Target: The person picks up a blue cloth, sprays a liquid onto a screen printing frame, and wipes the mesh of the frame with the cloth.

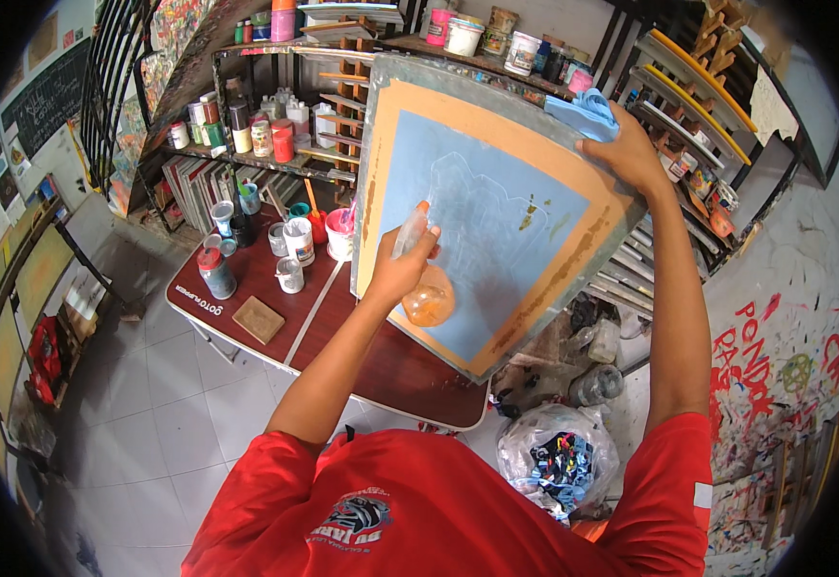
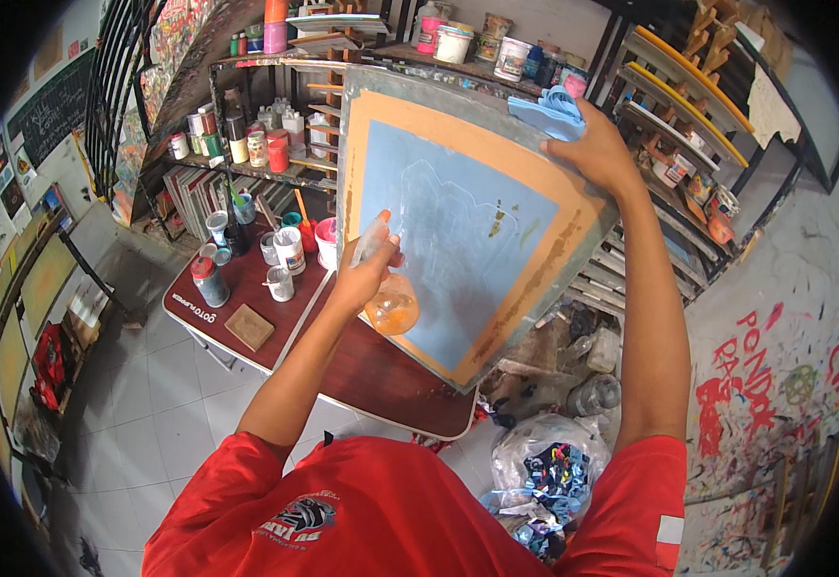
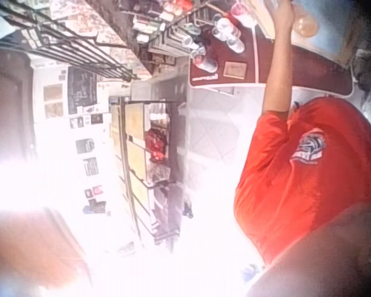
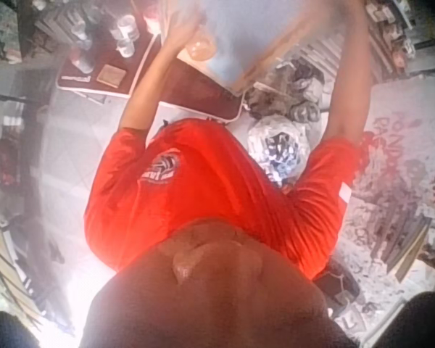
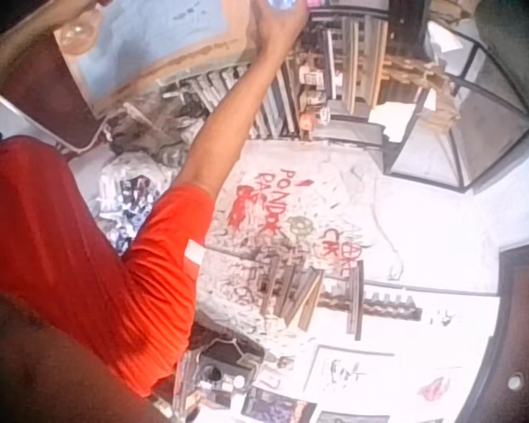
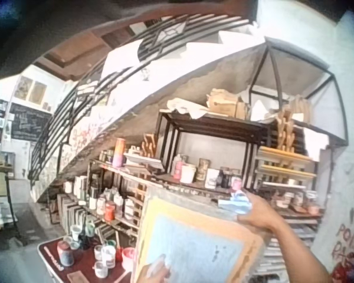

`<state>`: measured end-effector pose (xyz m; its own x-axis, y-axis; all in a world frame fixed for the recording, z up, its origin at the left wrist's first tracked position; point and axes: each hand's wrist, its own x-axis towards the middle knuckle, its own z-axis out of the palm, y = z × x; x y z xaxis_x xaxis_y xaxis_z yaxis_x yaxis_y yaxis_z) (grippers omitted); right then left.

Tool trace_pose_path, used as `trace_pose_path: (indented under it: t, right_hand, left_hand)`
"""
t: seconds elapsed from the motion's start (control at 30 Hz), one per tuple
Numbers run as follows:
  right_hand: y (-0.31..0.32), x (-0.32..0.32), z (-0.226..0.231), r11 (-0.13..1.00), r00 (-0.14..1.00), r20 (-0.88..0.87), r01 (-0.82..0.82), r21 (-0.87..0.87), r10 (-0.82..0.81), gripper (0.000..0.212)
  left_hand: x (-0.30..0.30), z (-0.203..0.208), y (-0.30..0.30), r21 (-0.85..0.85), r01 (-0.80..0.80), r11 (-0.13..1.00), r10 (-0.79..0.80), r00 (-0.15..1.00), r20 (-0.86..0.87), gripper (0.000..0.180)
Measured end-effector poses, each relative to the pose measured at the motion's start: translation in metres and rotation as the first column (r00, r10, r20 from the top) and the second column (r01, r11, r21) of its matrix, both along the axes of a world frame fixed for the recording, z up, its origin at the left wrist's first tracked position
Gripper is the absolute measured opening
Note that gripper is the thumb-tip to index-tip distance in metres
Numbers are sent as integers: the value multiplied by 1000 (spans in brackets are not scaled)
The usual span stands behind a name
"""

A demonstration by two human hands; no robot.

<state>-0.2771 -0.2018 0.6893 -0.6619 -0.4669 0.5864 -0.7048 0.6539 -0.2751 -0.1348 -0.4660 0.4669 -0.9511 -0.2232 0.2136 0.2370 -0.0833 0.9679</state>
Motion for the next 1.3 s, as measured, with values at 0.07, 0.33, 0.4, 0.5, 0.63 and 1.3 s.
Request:
trace_pose_path:
  t: [0.07, 0.33, 0.4, 0.5, 0.63, 1.3]
  right_hand:
    - [-2, 0, 0, 1000, 1000, 7, 3, -9, -3, 76]
    - [7, -13, -4, 998, 999, 2, 47, 41, -47, 84]
    - [12, -22, -7, 997, 995, -80, 69, 47, -66, 76]
    - [13, -23, -9, 998, 988, -149, 53, 43, -46, 62]
    - [-4, -3, -3, 1000, 998, -50, -22, 23, 23, 66]
    - [9, -26, -10, 997, 988, -131, -75, 23, 77, 71]
  left_hand:
    - [-7, -5, -2, -5, -17, 1000, 16, 999, -29, 59]
    - [14, 1, 25, -43, 77, 996, -79, 996, -45, 53]
    - [14, -3, 33, -76, 87, 993, -92, 994, -58, 53]
    - [17, -5, 48, -73, 125, 989, -130, 989, -68, 53]
    - [17, -13, 60, -139, 101, 985, -113, 990, -82, 51]
    - [32, -78, 90, -100, -71, 992, 70, 997, -12, 46]
